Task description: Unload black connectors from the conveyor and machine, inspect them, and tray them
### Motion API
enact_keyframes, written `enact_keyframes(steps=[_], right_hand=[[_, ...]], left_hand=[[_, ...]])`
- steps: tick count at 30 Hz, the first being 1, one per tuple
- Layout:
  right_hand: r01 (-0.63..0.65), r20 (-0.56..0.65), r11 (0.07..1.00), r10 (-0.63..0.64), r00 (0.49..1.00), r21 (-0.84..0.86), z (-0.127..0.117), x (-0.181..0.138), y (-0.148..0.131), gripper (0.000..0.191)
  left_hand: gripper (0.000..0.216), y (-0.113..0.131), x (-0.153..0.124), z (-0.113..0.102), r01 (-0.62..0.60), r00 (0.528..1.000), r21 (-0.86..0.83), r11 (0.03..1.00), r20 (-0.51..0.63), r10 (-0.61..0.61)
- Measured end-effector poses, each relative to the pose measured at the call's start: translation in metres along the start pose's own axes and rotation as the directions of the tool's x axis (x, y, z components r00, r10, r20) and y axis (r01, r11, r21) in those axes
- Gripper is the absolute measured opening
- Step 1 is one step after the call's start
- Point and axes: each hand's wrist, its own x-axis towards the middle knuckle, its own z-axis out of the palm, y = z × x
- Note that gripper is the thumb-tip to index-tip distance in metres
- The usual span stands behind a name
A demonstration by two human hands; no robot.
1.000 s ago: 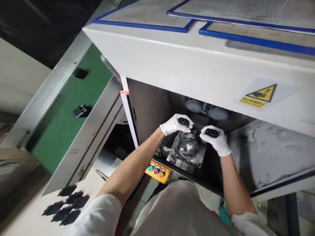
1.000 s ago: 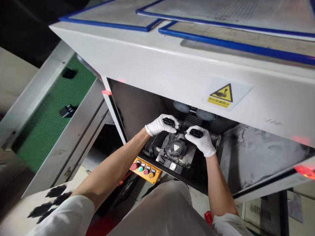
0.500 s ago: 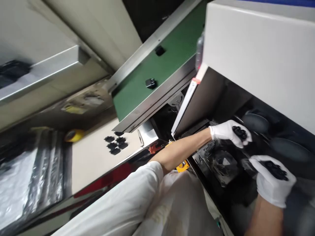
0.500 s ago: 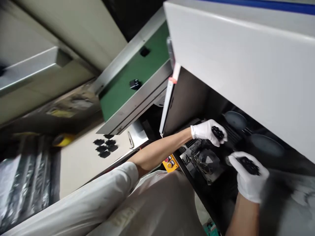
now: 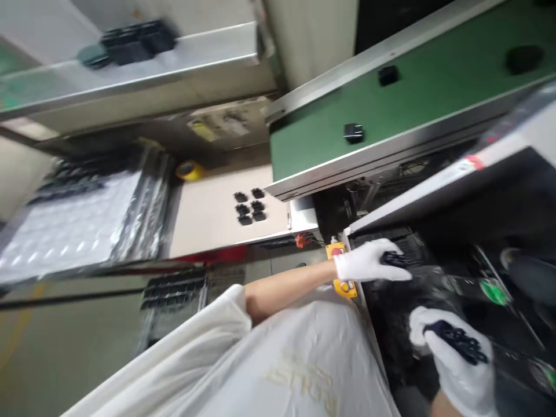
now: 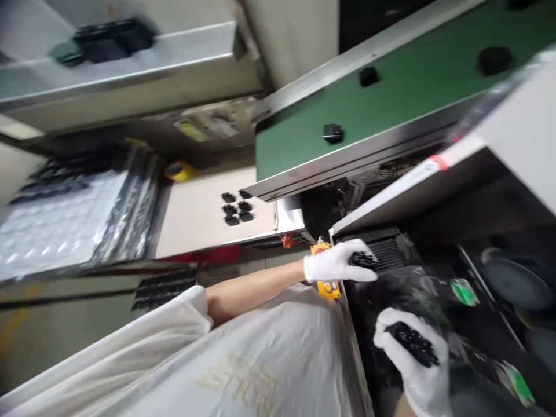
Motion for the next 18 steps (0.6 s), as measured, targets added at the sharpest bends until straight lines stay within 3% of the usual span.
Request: enact_keyframes(steps=[2,4,6,9,11,13,16,18], right_hand=[[-0.061,0.145,0.997,0.052,0.988,0.056,0.047,0.012,0.003,0.016],[-0.173,0.283,0.982,0.145,0.948,0.075,0.095,0.024,0.007,0.022],[-0.258,0.381,0.966,0.233,0.895,0.014,0.142,0.039,0.012,0.025],[-0.249,0.444,0.954,0.297,0.845,-0.165,0.22,0.061,0.021,0.033],[-0.199,0.456,0.941,0.308,0.835,-0.273,0.289,0.073,0.031,0.04],[-0.134,0.517,0.919,0.325,0.792,-0.371,0.371,0.08,0.041,0.045],[0.064,0.699,0.885,0.317,0.641,-0.461,0.51,0.084,0.05,0.041],[0.226,0.791,0.866,0.263,0.553,-0.446,0.599,0.086,0.051,0.034]], left_hand=[[0.045,-0.034,-0.069,-0.05,0.247,0.949,0.045,0.968,-0.211,-0.232],[0.042,-0.067,-0.142,-0.093,0.453,0.799,0.016,0.891,-0.451,-0.398],[0.038,-0.093,-0.212,-0.133,0.544,0.652,-0.026,0.838,-0.615,-0.443],[0.038,-0.122,-0.3,-0.201,0.594,0.525,-0.07,0.801,-0.721,-0.453],[0.039,-0.135,-0.346,-0.257,0.616,0.485,-0.077,0.784,-0.747,-0.454],[0.036,-0.146,-0.383,-0.32,0.645,0.45,-0.066,0.762,-0.772,-0.448],[0.03,-0.159,-0.426,-0.418,0.699,0.42,-0.018,0.715,-0.799,-0.43],[0.028,-0.168,-0.448,-0.474,0.73,0.434,0.035,0.682,-0.795,-0.423]])
